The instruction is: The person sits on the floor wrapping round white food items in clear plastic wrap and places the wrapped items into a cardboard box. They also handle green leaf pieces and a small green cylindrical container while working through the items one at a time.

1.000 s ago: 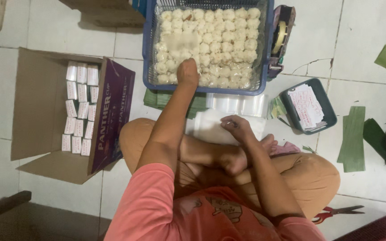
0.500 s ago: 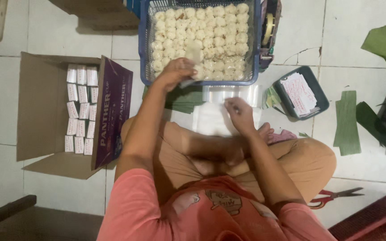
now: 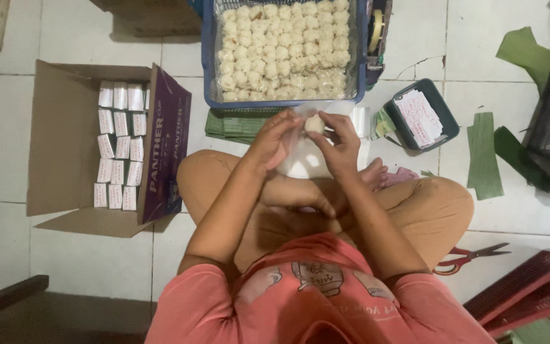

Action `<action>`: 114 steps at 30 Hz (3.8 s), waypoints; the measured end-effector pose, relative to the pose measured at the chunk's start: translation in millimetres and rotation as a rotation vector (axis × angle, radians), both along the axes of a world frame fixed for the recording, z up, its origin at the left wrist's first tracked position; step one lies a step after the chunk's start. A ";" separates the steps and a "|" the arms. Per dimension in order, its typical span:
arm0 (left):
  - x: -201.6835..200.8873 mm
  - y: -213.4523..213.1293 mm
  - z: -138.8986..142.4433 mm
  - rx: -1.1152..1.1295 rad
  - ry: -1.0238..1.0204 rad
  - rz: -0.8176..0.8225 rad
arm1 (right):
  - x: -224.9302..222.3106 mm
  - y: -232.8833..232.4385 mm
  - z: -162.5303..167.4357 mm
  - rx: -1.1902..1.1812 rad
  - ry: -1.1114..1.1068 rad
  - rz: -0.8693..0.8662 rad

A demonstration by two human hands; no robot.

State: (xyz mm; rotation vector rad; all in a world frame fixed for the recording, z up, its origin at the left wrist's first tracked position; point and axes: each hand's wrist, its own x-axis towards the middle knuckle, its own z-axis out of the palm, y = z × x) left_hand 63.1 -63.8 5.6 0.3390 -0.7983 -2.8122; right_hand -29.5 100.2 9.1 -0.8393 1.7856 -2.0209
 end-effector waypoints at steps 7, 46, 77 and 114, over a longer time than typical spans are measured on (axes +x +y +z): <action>3.3 40.5 18.4 -0.553 -0.060 0.271 | 40.1 -7.9 10.6 -0.068 0.095 -0.076; 12.6 55.3 11.4 -0.450 0.085 0.332 | 40.4 0.7 40.9 -0.003 -0.137 0.088; 50.2 -151.7 -76.8 -1.689 -1.349 0.252 | 29.5 -30.2 -105.8 0.117 -0.973 0.300; 45.0 45.3 -24.4 0.263 0.299 0.096 | 35.1 -4.1 44.6 -0.006 -0.488 0.291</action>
